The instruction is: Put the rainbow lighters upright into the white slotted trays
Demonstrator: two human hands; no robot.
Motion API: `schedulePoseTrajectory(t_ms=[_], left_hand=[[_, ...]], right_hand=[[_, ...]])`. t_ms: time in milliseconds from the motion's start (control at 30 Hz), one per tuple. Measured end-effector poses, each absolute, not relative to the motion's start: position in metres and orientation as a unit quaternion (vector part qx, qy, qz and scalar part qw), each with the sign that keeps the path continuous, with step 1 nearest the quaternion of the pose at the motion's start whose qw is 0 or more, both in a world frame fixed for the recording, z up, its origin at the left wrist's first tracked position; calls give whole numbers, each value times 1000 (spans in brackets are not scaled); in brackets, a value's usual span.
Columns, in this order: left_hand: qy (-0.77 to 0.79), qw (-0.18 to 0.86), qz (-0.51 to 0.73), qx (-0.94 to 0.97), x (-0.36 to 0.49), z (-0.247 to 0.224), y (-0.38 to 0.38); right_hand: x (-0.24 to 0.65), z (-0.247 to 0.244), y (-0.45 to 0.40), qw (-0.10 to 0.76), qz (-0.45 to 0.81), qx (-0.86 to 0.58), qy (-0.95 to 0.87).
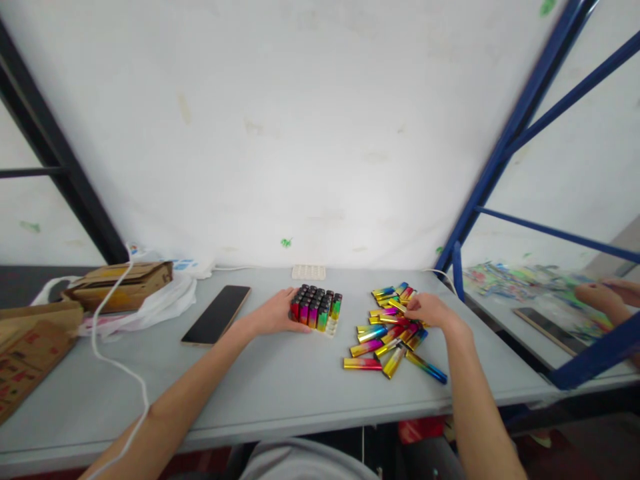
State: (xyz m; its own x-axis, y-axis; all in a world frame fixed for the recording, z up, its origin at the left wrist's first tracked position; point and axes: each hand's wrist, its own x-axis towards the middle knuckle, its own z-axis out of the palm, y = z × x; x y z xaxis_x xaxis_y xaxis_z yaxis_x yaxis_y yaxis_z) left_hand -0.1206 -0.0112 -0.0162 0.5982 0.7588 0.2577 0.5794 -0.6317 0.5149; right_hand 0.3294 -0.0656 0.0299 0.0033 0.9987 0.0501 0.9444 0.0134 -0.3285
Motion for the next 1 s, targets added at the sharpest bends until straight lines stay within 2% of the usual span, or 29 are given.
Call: schedulePoseTrajectory(t_ms=[100, 200, 333, 500, 600, 700, 800, 1000], left_hand=[[388, 194, 228, 872, -120, -15, -13], [391, 194, 227, 871, -120, -13, -14], [386, 192, 234, 871, -120, -14, -13], [367, 189, 246, 877, -121, -19, -9], [372, 188, 237, 878, -121, -18, -9], [379, 188, 227, 877, -120, -16, -10], [384, 194, 223, 874, -119, -14, -12], [381, 195, 221, 876, -119, -11, -15]], right_hand=[[332, 27, -65, 138, 103, -700, -693], [332, 29, -65, 201, 87, -685, -695], [324, 37, -67, 337, 115, -653, -669], [290, 44, -71, 539, 261, -532, -598], [264, 43, -73, 622, 337, -480, -520], [240, 44, -75, 635, 412, -446, -478], [217, 49, -78, 609, 484, -403, -482], [175, 49, -81, 551, 495, -390, -547]])
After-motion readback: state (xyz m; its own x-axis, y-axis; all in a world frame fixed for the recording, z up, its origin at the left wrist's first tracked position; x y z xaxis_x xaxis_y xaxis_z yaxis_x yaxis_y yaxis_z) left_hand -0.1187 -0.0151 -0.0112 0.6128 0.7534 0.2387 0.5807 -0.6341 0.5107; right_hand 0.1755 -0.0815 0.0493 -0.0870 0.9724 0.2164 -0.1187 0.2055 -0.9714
